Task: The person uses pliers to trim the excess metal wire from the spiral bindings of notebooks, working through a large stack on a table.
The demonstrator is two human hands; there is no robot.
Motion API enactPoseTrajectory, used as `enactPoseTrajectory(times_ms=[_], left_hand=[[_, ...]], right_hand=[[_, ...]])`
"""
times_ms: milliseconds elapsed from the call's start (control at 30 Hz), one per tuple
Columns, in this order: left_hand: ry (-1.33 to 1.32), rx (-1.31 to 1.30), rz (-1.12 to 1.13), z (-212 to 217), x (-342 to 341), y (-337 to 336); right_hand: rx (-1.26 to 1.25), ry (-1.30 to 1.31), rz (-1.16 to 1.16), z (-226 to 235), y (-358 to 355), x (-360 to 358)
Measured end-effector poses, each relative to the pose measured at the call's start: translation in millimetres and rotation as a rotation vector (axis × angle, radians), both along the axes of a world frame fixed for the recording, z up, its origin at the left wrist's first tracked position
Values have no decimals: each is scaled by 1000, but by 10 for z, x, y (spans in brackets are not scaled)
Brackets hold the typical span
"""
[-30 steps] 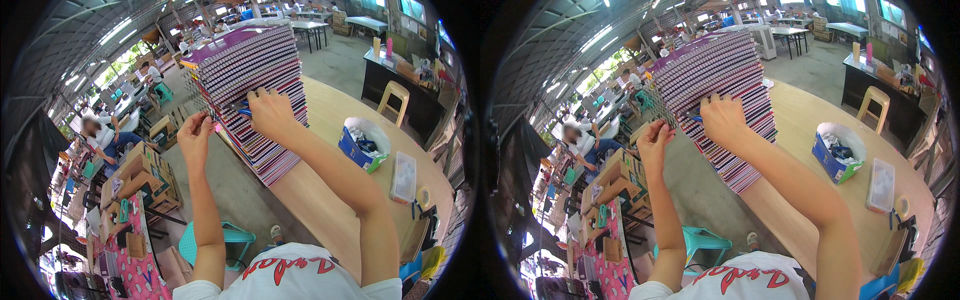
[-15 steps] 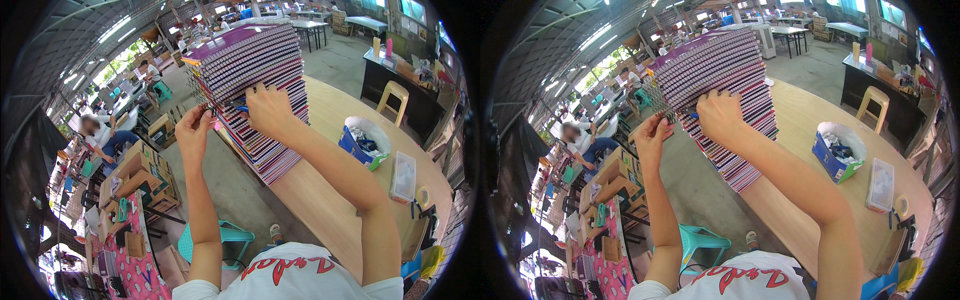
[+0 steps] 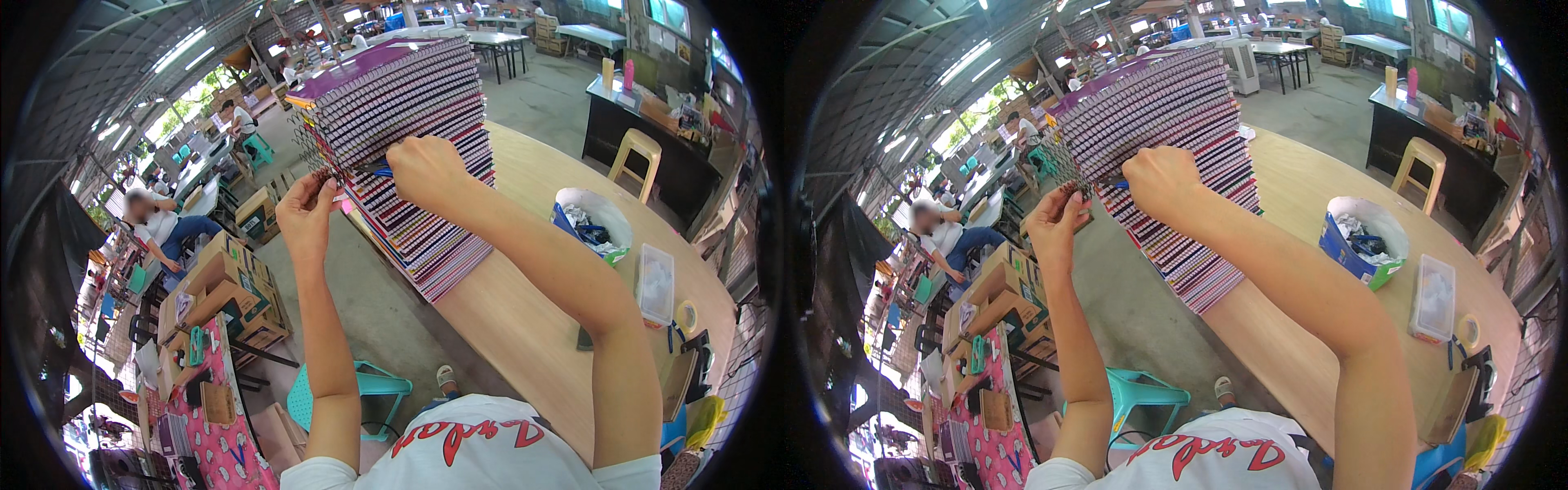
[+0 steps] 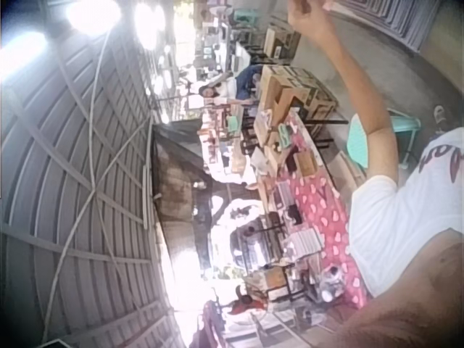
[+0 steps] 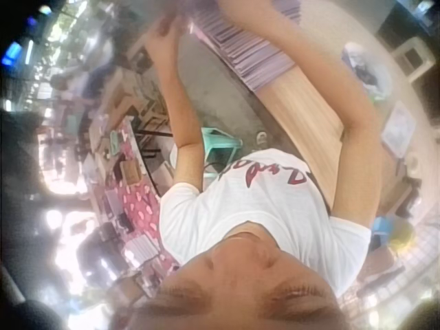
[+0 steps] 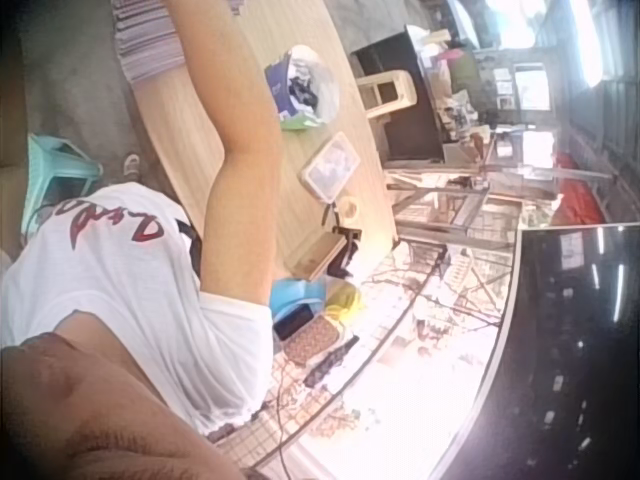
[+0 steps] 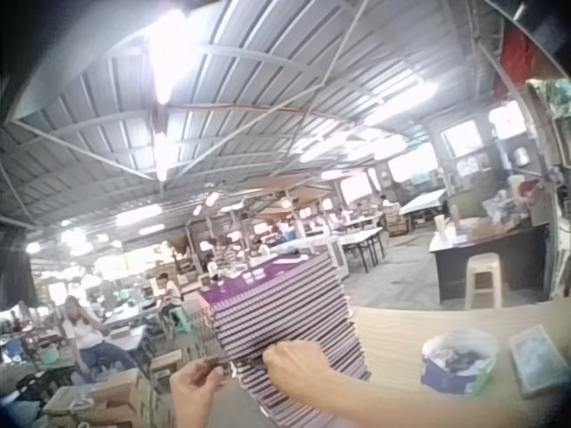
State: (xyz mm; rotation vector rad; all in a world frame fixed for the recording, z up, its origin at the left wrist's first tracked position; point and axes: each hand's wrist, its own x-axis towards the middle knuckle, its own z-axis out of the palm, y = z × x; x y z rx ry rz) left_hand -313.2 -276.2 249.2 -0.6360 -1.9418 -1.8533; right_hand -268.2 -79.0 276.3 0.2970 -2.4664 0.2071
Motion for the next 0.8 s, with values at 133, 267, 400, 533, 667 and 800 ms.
enactPoseTrajectory(times_ms=[133,267,400,533,667,800], left_hand=[[13,-28,16,20,22,-8],[46,-63,28,-14,-17,-81],[57,-74,42,-21,-19,-33],[59,-73,46,-24,-19,-42],[43,-62,37,-29,-24,-43],[45,-50,34,-21,-14,-20]], right_hand=[[9,-21,-21,-13,30,59],[20,76,-85,-26,-63,133],[73,152,-195,-53,-165,76],[37,-14,-148,17,-214,76],[65,47,-186,-14,-238,32],[-29,38,-47,12,-154,-5]])
